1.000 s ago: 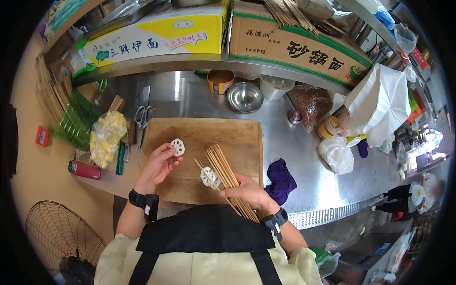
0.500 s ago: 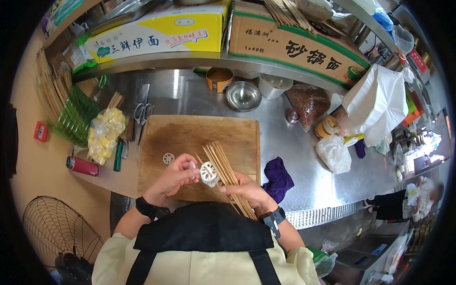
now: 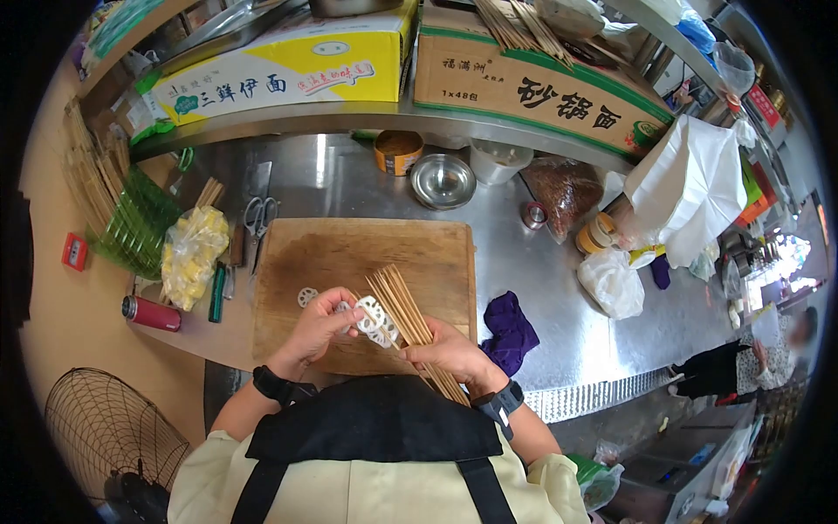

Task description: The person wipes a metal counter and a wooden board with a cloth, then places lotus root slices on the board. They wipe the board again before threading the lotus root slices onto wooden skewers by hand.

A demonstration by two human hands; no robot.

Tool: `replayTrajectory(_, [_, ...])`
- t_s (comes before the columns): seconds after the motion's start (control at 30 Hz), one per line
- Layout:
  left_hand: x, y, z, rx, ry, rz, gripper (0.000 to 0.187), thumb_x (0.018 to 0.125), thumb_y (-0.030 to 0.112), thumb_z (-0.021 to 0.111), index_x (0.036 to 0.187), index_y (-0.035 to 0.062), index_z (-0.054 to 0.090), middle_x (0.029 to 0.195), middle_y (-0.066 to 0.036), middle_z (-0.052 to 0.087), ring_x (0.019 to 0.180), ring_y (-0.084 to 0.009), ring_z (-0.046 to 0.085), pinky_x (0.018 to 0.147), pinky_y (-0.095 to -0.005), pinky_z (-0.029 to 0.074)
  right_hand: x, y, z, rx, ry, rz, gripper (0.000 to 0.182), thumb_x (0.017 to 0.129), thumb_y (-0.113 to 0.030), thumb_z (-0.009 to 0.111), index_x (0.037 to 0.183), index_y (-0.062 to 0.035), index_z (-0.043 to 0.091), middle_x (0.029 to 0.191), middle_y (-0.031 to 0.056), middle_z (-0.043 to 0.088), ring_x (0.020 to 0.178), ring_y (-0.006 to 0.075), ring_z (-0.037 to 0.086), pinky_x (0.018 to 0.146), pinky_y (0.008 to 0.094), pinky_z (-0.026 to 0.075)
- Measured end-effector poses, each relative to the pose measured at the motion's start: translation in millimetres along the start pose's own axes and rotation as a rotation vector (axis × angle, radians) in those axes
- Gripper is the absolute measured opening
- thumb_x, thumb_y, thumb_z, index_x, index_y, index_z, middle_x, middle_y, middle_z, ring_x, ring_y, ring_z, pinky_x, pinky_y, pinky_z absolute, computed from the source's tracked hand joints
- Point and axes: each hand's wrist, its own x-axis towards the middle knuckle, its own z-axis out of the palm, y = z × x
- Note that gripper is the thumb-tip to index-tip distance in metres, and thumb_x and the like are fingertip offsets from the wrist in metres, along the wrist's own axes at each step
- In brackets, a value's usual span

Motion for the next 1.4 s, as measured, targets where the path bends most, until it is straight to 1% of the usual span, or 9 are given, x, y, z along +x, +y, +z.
replayTrajectory(0.23, [14.2,2.5,-22.4,0.074,0.210,0.130,0.010,0.087,0.009,0.065,0.093,0.0068,0.058,0.084,-0.002,0.063,0.068,-0.0065,0.059,0.056,-0.0180,0.048,-0.3,0.5,-4.0,-0.097,0.037,0.002,0.020,0.079,-0.003,0.067,0.094,-0.0020,0.054,0.077,0.0004,0.054,0.065,0.0086,0.052,0.058,0.0230,0.044])
replayTrajectory(0.3, [18.7,2.1,-28.6,0.007,0.282,0.147,0.012,0.087,0.009,0.065,0.096,0.0065,0.059,0.085,-0.002,0.064,0.069,-0.0068,0.060,0.056,-0.0179,0.049,-1.9,-0.7,-2.9,-0.121,0.044,-0.014,0.022,0.080,-0.004,0.066,0.099,-0.0007,0.055,0.076,-0.0004,0.055,0.066,0.0077,0.053,0.059,0.0227,0.044])
replayTrajectory(0.43, [19.9,7.3,-30.8,-0.048,0.357,0.118,0.015,0.087,0.008,0.064,0.101,0.0060,0.060,0.087,-0.002,0.064,0.070,-0.0070,0.061,0.056,-0.0175,0.050,-0.8,0.8,-3.3,-0.118,0.063,-0.016,0.020,0.078,-0.002,0.069,0.092,-0.0034,0.054,0.078,-0.0003,0.055,0.068,0.0078,0.053,0.059,0.0225,0.044])
replayTrajectory(0.63, [19.9,2.4,-22.8,-0.029,0.321,0.067,0.014,0.088,0.007,0.063,0.101,0.0062,0.060,0.088,-0.002,0.065,0.071,-0.0072,0.061,0.058,-0.0182,0.052,-4.6,-1.2,-1.3,-0.072,0.085,-0.022,0.026,0.079,-0.002,0.070,0.099,-0.0026,0.054,0.081,-0.0001,0.056,0.069,0.0073,0.053,0.062,0.0222,0.045])
replayTrajectory(0.9, [18.9,-0.6,-7.0,-0.011,0.281,0.112,0.012,0.088,0.009,0.064,0.099,0.0071,0.060,0.087,-0.002,0.064,0.073,-0.0064,0.061,0.059,-0.0184,0.053,-5.7,-0.4,1.0,-0.125,0.141,-0.029,0.036,0.077,-0.001,0.066,0.111,0.0021,0.053,0.084,-0.0008,0.056,0.071,0.0066,0.051,0.063,0.0214,0.044])
replayTrajectory(1.0, [18.8,1.4,-7.9,-0.008,0.318,0.155,0.012,0.088,0.010,0.064,0.098,0.0071,0.059,0.087,-0.002,0.064,0.072,-0.0061,0.061,0.059,-0.0178,0.053,-7.1,-4.0,4.3,-0.157,0.178,-0.039,0.033,0.077,-0.001,0.065,0.107,0.0010,0.054,0.083,-0.0002,0.055,0.070,0.0068,0.051,0.062,0.0217,0.044])
replayTrajectory(1.13, [17.9,4.7,-9.6,-0.103,0.359,0.191,0.015,0.088,0.009,0.064,0.100,0.0035,0.059,0.090,-0.004,0.063,0.073,-0.0078,0.061,0.060,-0.0188,0.053,-3.8,5.2,-4.2,-0.106,0.101,-0.047,0.026,0.077,-0.001,0.065,0.100,-0.0010,0.053,0.081,0.0004,0.054,0.066,0.0075,0.051,0.059,0.0217,0.043])
replayTrajectory(1.23, [17.1,3.4,-11.1,-0.217,0.314,0.166,0.014,0.088,0.009,0.064,0.101,0.0046,0.060,0.090,-0.004,0.063,0.072,-0.0073,0.061,0.059,-0.0185,0.052,-4.6,-0.1,0.4,-0.092,0.087,-0.024,0.022,0.078,-0.001,0.065,0.096,-0.0018,0.053,0.079,0.0007,0.054,0.064,0.0078,0.051,0.057,0.0216,0.043])
replayTrajectory(1.4, [16.2,-3.0,-11.6,-0.157,0.248,0.045,0.012,0.087,0.009,0.064,0.098,0.0043,0.062,0.088,-0.004,0.064,0.072,-0.0078,0.061,0.059,-0.0188,0.052,-5.4,-4.5,5.7,-0.059,0.074,-0.014,0.020,0.078,-0.001,0.065,0.095,-0.0020,0.053,0.077,0.0008,0.054,0.063,0.0077,0.051,0.055,0.0211,0.042])
